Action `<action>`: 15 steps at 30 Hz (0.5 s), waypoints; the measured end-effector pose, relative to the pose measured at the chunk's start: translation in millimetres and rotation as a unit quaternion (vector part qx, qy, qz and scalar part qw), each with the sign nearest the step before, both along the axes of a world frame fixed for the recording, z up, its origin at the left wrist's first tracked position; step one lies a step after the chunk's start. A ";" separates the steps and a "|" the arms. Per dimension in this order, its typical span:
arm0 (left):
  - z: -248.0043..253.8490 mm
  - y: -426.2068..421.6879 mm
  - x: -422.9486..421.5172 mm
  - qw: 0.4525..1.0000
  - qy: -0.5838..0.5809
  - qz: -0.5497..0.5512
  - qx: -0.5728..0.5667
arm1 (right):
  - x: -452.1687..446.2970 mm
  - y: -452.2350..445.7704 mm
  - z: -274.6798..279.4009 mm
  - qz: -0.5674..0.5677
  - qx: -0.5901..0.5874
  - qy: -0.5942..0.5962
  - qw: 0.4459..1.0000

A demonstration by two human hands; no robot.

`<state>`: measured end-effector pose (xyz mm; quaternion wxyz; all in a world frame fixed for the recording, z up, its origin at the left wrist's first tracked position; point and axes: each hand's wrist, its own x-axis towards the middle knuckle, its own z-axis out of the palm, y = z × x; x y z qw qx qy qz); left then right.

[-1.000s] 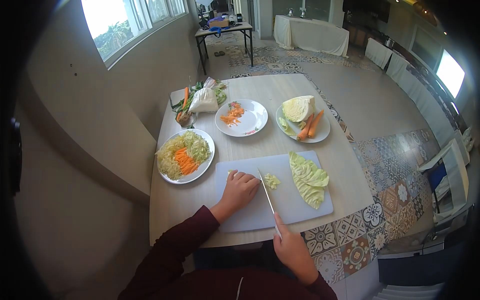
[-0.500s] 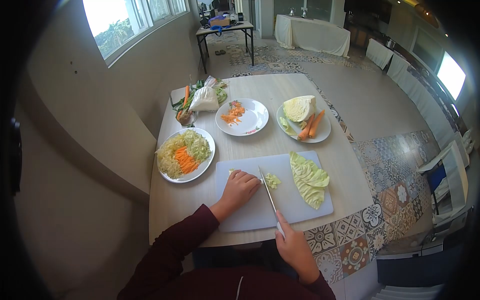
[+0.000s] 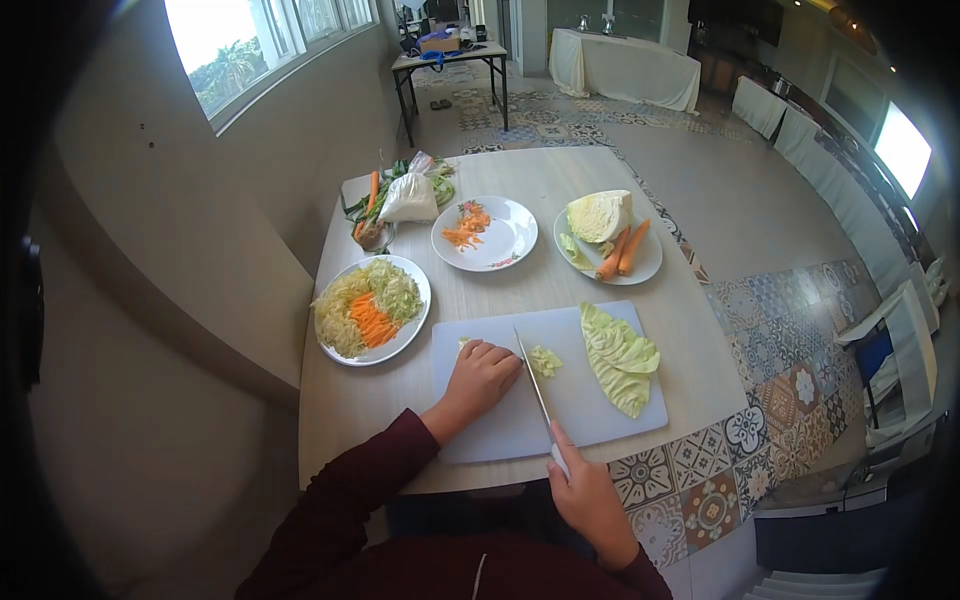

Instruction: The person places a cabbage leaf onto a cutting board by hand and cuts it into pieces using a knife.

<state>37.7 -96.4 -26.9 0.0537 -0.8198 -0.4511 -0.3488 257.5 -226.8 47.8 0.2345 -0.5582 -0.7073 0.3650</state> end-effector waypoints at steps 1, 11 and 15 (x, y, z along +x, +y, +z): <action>0.2 0.1 -0.1 1.000 0.001 0.001 -0.001 | -0.1 -0.4 -0.5 0.004 0.004 0.001 1.000; -0.6 -0.1 0.9 1.000 0.003 0.003 0.004 | -5.2 -5.4 17.3 -0.018 -0.061 -0.004 0.998; 0.3 -0.2 0.9 1.000 0.005 0.004 0.004 | -0.6 -12.4 21.9 -0.002 -0.049 -0.026 0.998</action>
